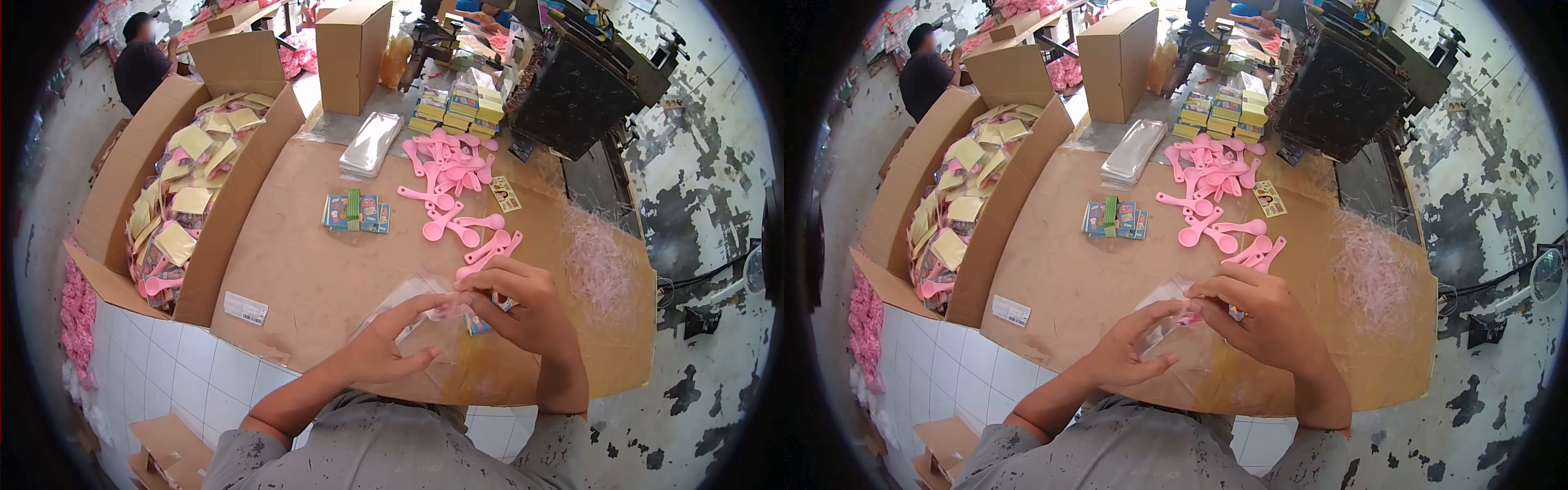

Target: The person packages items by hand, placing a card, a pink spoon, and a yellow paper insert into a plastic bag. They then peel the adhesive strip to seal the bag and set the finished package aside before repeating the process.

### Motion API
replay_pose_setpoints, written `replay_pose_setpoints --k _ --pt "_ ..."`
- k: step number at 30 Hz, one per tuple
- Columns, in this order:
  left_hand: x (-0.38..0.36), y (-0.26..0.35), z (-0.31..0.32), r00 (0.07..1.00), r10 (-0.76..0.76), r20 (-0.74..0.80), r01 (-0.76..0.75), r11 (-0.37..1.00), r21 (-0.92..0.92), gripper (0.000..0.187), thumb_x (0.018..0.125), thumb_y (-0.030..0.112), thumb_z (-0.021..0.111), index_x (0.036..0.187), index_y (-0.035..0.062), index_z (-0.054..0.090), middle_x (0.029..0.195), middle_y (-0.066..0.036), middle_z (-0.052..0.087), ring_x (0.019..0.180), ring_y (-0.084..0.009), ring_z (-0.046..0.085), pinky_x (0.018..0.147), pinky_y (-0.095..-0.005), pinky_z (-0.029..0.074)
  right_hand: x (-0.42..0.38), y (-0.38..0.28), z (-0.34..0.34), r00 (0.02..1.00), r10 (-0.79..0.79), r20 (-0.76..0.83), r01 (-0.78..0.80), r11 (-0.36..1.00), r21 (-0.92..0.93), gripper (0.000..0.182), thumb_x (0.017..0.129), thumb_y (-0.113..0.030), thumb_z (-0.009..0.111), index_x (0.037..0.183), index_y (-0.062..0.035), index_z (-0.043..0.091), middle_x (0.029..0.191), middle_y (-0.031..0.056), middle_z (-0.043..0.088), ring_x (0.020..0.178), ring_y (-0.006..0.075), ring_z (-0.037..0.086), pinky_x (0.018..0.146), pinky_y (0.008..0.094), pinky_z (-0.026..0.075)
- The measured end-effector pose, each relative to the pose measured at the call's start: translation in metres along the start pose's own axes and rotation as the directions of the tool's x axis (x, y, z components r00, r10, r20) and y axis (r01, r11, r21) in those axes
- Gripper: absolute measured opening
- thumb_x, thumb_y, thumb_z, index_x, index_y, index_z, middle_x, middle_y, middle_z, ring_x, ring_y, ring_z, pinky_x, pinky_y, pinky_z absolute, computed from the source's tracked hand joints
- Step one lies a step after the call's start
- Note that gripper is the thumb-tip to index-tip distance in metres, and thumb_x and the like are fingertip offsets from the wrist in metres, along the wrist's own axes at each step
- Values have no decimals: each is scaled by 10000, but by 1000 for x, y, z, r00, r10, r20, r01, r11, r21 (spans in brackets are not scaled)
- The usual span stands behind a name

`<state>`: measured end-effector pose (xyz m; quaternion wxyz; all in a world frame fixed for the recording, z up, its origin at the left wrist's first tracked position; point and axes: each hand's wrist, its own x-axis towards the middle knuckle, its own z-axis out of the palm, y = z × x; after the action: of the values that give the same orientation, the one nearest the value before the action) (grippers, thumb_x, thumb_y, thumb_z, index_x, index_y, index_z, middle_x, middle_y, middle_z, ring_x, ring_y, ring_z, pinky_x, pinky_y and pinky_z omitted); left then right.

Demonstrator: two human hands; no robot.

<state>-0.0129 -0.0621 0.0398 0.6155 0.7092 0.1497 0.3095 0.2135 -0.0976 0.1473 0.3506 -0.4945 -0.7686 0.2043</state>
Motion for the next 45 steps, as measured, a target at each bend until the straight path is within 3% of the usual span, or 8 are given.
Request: replay_pose_setpoints --k 11,23,29,31,34,36,41,45 --pt "9 -2 5 984 -91 -154 76 992 -102 419 1051 47 589 1466 24 545 1039 -95 803 935 -90 714 821 -273 569 -4 14 20 989 30 -147 -28 1000 14 159 898 -60 771 1046 -31 723 917 80 678 780 206 684 656 327 529" --pt "5 -4 14 981 -40 -189 98 948 304 488 1002 55 669 1458 -47 530 919 -132 802 726 -95 708 634 -250 542 -11 29 42 916 -386 108 339 603 -723 266 781 -175 739 988 -16 689 1103 84 659 1068 248 644 935 383 479" --pt "8 3 8 979 -174 -103 192 961 200 446 1020 63 646 1456 26 564 971 -120 805 853 -146 757 726 -289 584 -12 52 23 959 -158 -234 21 866 -499 98 890 -92 667 899 -14 608 953 88 623 945 217 630 806 387 498" --pt "6 -4 4 967 -234 -98 240 970 47 432 1037 69 625 1464 49 562 977 -109 802 904 -139 754 771 -294 585 -26 47 -6 979 129 -159 -135 991 -26 92 921 -74 656 891 -6 602 863 82 619 843 193 641 719 361 504" --pt "3 -19 2 952 -286 -112 268 951 -153 433 1059 83 601 1487 62 536 990 -90 797 960 -112 725 833 -293 566 -86 64 -61 963 269 8 -210 734 645 75 932 -36 662 887 -3 612 711 72 612 615 167 625 571 315 500" --pt "4 -20 5 937 -329 -114 279 905 -321 420 1072 78 585 1487 47 529 1044 -96 793 1046 -99 694 898 -282 543 -141 130 -122 994 53 -98 69 396 916 56 907 -9 670 920 -11 616 652 89 618 497 174 591 475 305 468" --pt "2 -23 6 952 -300 -66 271 921 -279 404 1076 64 570 1474 22 513 1148 -139 769 1127 -157 696 953 -298 538 -165 161 -159 833 467 -298 -405 880 247 235 947 -15 627 1181 -29 645 1036 120 701 1028 262 653 858 363 503" --pt "3 -21 2 952 -300 -64 283 939 -196 359 1092 95 550 1441 11 542 1161 -159 764 1135 -175 701 980 -313 535 -154 146 -145 783 352 -513 -591 678 -436 324 967 -30 617 1286 -63 662 1213 93 706 1262 258 611 1045 378 460"
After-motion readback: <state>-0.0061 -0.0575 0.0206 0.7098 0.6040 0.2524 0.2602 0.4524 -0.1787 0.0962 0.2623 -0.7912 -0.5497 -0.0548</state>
